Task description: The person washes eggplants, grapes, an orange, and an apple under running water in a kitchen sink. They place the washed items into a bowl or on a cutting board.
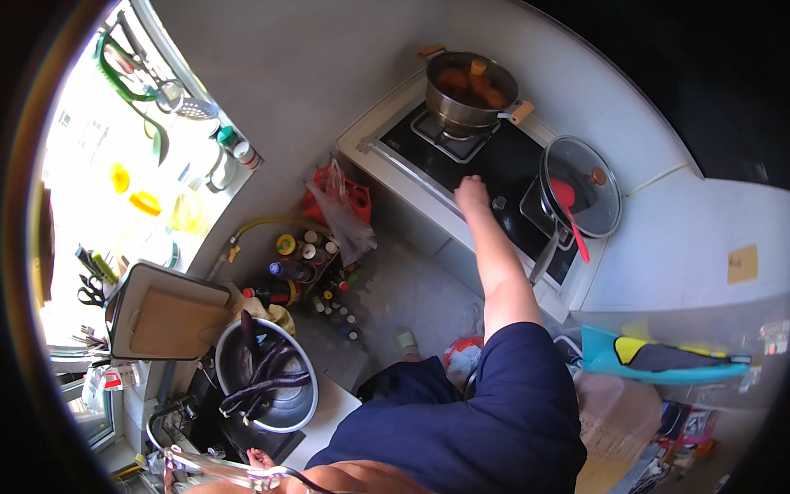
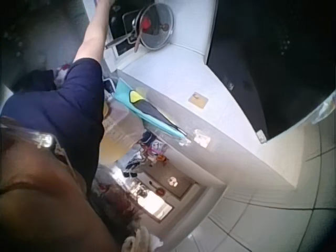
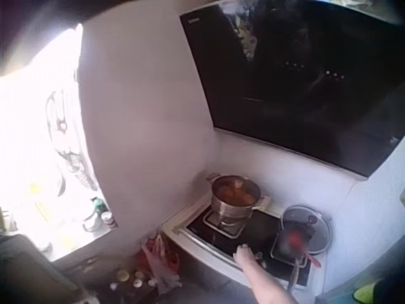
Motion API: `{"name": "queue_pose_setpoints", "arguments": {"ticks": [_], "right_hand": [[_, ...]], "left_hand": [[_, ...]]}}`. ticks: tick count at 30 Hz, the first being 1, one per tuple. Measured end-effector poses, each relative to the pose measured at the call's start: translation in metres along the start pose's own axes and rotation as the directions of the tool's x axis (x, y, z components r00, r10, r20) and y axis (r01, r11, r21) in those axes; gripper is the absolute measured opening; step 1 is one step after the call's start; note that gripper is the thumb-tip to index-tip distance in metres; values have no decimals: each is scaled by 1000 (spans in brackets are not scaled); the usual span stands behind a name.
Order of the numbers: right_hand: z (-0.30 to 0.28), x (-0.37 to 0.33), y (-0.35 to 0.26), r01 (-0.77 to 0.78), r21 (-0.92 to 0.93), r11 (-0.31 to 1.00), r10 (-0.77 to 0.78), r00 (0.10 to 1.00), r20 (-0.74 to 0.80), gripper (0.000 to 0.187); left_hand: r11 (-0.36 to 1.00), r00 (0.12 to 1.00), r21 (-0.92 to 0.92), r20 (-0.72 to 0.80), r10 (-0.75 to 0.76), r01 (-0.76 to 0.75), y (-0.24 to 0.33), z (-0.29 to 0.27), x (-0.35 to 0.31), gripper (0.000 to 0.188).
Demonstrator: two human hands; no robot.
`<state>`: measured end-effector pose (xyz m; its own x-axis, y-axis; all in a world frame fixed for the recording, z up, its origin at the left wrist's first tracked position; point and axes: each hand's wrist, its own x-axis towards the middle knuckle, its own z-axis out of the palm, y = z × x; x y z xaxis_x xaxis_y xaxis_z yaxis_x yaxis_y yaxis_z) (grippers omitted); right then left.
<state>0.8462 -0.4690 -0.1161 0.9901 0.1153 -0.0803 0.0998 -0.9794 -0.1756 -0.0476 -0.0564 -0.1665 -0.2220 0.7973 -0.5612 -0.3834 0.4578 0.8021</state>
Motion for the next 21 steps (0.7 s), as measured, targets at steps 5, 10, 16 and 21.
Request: {"name": "queue_pose_setpoints", "arguments": {"ticks": [5, 10, 16, 21], "right_hand": [[34, 51, 62, 31, -90, 995, -27, 999, 45, 28], [30, 69, 64, 222, -251, 942, -203, 974, 98, 18], [1, 69, 68, 649, -663, 372, -669, 683, 294, 12], [-2, 62, 32, 585, -606, 539, -717, 696, 35, 6]], "left_hand": [[998, 997, 46, -70, 35, -32, 5, 52, -55, 12], [998, 993, 56, -119, 11, -5, 2, 66, -70, 17], [1000, 995, 10, -101, -23, 24, -10, 67, -72, 11], [1000, 999, 8, 46, -2, 2, -18, -21, -43, 30]]}}
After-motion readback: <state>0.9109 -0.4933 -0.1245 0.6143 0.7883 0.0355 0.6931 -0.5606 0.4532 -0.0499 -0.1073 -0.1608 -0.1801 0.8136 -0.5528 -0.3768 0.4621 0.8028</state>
